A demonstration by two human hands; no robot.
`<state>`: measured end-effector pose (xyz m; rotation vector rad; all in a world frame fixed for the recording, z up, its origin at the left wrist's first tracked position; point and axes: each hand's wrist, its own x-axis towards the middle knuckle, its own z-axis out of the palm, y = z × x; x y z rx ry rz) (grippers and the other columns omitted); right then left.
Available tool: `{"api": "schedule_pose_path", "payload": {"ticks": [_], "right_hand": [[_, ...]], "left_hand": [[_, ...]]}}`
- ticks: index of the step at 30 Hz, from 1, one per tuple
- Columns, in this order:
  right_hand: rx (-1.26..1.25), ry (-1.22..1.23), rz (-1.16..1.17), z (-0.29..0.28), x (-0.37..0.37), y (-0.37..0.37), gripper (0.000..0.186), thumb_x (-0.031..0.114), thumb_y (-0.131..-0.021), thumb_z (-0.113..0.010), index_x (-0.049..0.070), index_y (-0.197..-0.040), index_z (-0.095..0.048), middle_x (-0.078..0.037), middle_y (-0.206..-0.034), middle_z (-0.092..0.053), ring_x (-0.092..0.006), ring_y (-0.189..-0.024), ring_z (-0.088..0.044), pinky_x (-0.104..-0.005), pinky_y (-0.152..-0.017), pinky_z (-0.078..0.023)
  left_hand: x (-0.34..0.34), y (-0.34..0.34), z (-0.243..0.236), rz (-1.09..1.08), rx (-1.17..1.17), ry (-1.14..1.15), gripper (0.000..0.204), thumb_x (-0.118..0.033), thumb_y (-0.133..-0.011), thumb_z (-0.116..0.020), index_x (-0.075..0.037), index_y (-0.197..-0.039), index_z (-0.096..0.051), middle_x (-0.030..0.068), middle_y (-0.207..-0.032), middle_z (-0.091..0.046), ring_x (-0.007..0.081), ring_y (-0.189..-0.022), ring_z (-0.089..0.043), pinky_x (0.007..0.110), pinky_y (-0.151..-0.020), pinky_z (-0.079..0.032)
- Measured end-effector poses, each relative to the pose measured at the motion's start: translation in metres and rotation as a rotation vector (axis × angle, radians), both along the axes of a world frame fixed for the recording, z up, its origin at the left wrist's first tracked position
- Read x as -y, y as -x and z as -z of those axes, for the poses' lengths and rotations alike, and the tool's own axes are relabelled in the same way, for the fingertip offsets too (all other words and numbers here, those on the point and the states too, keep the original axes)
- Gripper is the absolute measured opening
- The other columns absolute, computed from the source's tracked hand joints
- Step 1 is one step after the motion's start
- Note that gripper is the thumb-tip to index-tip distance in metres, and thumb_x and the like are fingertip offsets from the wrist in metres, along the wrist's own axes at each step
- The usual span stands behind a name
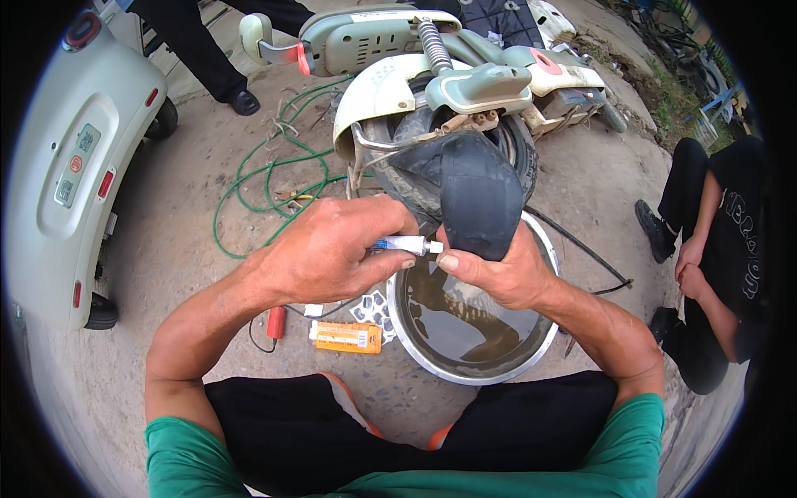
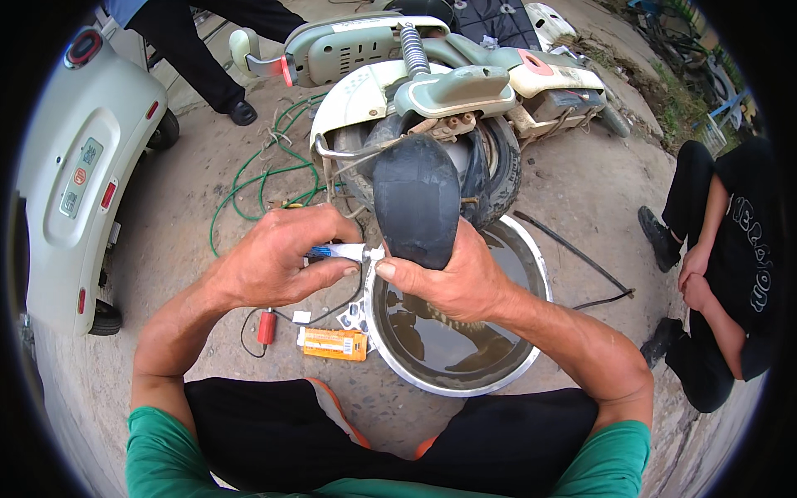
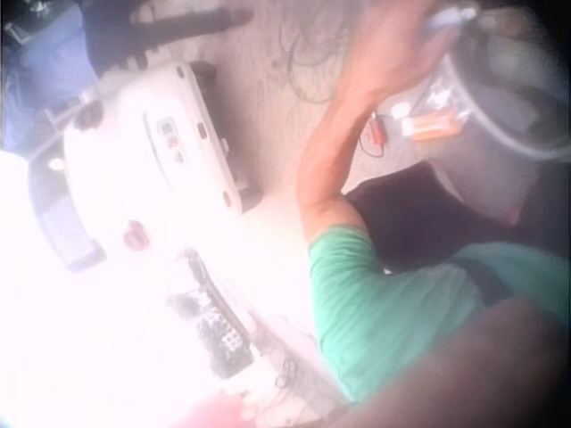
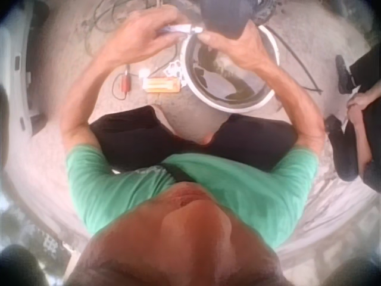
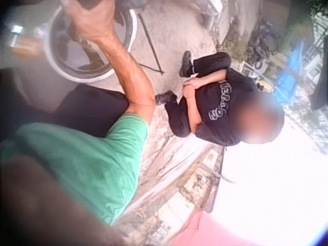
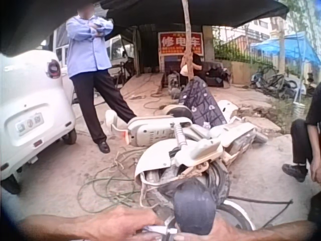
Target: The person uses a red tool to apply a substance to a small patch, then applies glue to a scooter inner tube. They place the patch onto the glued area of the inner tube and press it down.
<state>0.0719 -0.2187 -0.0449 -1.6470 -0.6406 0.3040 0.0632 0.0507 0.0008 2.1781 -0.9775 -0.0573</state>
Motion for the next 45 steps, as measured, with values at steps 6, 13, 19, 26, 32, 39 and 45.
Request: {"api": "schedule_pose_path", "payload": {"ticks": [6,13,19,26,32,39,45], "right_hand": [[0.022,0.017,0.058,-0.005,-0.005,0.0,0.032,0.026,-0.093,-0.083,0.004,-0.111,-0.068,-0.002,-0.099,-0.067,-0.0133,-0.091,-0.062,-0.032,-0.082,-0.052],[-0.093,-0.07,0.091,-0.011,-0.011,-0.001,0.032,0.022,-0.091,-0.084,0.004,-0.112,-0.068,-0.001,-0.098,-0.068,-0.0115,-0.089,-0.062,-0.0312,-0.081,-0.052],[-0.084,-0.071,0.141,-0.015,-0.015,-0.001,0.033,0.013,-0.088,-0.081,0.004,-0.115,-0.065,-0.001,-0.098,-0.068,-0.0109,-0.089,-0.061,-0.0306,-0.081,-0.052],[-0.077,-0.072,0.131,-0.013,-0.009,-0.002,0.025,0.013,-0.085,-0.081,0.004,-0.106,-0.07,0.0,-0.094,-0.069,-0.011,-0.086,-0.063,-0.0309,-0.078,-0.053],[-0.132,-0.085,0.17,-0.021,-0.013,-0.002,0.028,0.017,-0.085,-0.081,0.004,-0.107,-0.07,-0.001,-0.095,-0.07,-0.0111,-0.087,-0.064,-0.0304,-0.079,-0.053],[-0.168,-0.053,0.144,-0.03,-0.013,-0.002,0.033,0.019,-0.084,-0.083,0.0,-0.107,-0.069,-0.002,-0.096,-0.07,-0.0114,-0.088,-0.064,-0.0306,-0.08,-0.054],[-0.153,-0.134,0.097,-0.033,-0.016,0.001,0.031,0.018,-0.083,-0.082,0.001,-0.107,-0.069,-0.002,-0.095,-0.07,-0.0113,-0.087,-0.065,-0.0314,-0.08,-0.055]], "left_hand": [[-0.001,-0.003,-0.004,-0.001,0.017,-0.003,0.024,-0.012,-0.088,-0.079,-0.004,-0.108,-0.069,0.0138,-0.096,-0.071,0.0369,-0.086,-0.071,0.046,-0.072,-0.056],[0.001,-0.004,-0.013,-0.034,-0.035,-0.069,0.03,-0.011,-0.083,-0.083,-0.003,-0.107,-0.068,0.0126,-0.093,-0.072,0.0328,-0.083,-0.071,0.041,-0.073,-0.055],[0.002,-0.007,-0.016,-0.095,-0.498,-0.007,0.028,-0.01,-0.086,-0.083,-0.001,-0.106,-0.065,0.0058,-0.091,-0.073,0.0131,-0.08,-0.067,0.031,-0.073,-0.052],[0.004,-0.009,-0.016,-0.081,-0.618,0.012,0.03,-0.01,-0.09,-0.082,0.0,-0.112,-0.064,0.0036,-0.094,-0.073,0.0062,-0.086,-0.062,0.029,-0.075,-0.052],[-0.004,-0.009,-0.028,-0.021,0.074,0.072,0.045,-0.016,-0.09,-0.083,-0.001,-0.13,-0.068,0.0107,-0.096,-0.072,0.0202,-0.087,-0.068,0.034,-0.077,-0.054],[0.015,-0.007,-0.067,-0.214,0.256,0.024,0.048,-0.013,-0.085,-0.087,-0.003,-0.127,-0.068,0.0127,-0.098,-0.073,0.0291,-0.087,-0.075,0.038,-0.074,-0.059],[0.027,-0.012,-0.086,-0.098,0.552,0.03,0.03,-0.002,-0.078,-0.086,-0.003,-0.105,-0.077,0.0111,-0.099,-0.073,0.027,-0.082,-0.072,0.035,-0.07,-0.058]]}}
